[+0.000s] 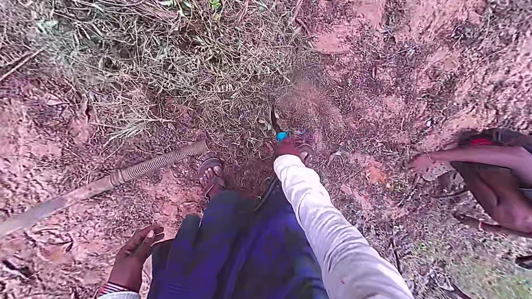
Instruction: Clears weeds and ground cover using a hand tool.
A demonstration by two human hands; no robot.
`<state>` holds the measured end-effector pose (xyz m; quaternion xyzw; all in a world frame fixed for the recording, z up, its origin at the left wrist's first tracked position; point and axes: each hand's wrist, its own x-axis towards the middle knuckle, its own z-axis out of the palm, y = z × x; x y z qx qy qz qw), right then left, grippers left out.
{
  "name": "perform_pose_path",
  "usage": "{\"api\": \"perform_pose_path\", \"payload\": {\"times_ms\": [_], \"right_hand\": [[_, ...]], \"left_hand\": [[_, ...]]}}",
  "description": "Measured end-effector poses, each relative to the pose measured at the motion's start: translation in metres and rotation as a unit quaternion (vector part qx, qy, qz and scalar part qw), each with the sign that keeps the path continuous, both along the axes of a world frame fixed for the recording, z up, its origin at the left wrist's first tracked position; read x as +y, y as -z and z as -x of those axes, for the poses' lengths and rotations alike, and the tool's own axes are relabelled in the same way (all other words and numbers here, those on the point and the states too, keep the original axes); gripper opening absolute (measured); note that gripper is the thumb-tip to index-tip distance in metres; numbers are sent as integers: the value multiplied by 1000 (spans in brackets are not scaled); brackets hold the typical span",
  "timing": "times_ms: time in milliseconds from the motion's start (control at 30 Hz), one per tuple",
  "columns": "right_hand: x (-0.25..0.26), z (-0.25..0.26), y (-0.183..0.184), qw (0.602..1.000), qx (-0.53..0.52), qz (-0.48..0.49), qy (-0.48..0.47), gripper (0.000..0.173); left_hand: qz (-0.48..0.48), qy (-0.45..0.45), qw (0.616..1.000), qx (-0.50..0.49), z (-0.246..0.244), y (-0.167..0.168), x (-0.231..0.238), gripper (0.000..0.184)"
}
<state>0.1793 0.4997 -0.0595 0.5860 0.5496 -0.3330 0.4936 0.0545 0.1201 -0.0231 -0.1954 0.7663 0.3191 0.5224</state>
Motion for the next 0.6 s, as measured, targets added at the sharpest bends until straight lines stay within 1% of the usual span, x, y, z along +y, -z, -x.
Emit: {"api": "perform_pose_path", "payload": {"times_ms": [33, 67, 133, 200, 233, 267, 300, 333, 367, 400, 433, 467, 500, 533, 567, 600], "right_hand": [[-12, -12, 10, 1000, -5, -8, -10, 58], [-24, -22, 8, 1000, -13, -4, -20, 63], [-51, -46, 3, 999, -35, -10, -22, 66], [-74, -70, 12, 996, -72, -43, 44, 70], [-80, -73, 14, 990, -89, -77, 76, 65], [-83, -67, 12, 983, -87, -127, 104, 57], [-80, -52, 1, 977, -73, -154, 125, 48], [-49, -29, -22, 985, -78, -25, 153, 51], [-24, -13, -24, 984, -81, 51, 153, 53], [-14, -8, -9, 986, -69, 60, 142, 53], [-21, -14, 22, 990, -33, -11, 134, 51], [-40, -28, 69, 982, 14, -139, 124, 47], [-40, -33, 100, 984, 14, -126, 121, 49], [-37, -28, 111, 992, 1, -67, 108, 53], [-36, -20, 104, 995, 1, -18, 102, 57], [-42, -18, 86, 996, 6, 9, 87, 59]], "left_hand": [[-2, 1, 1000, 2, 12, -1, 5, 28], [-5, 2, 1000, 3, 25, -4, 10, 28], [-14, 6, 1000, 16, 48, -16, 17, 28], [-36, 3, 999, 39, 66, -24, 21, 27], [-49, -1, 998, 46, 71, -26, 20, 27], [-56, -1, 997, 54, 74, -26, 19, 27], [-58, 0, 997, 58, 76, -25, 13, 26], [-59, -2, 997, 58, 75, -23, 6, 27], [-54, 0, 997, 56, 72, -19, -1, 27], [-45, 3, 998, 51, 68, -14, -8, 27], [-31, 5, 999, 45, 63, -9, -15, 27], [-13, -2, 999, 36, 57, -2, -22, 27], [9, -12, 1000, 24, 49, 4, -28, 27], [31, -22, 999, 11, 40, 9, -31, 27], [40, -23, 999, -1, 30, 15, -30, 28], [41, -15, 999, -12, 21, 18, -27, 29]]}}
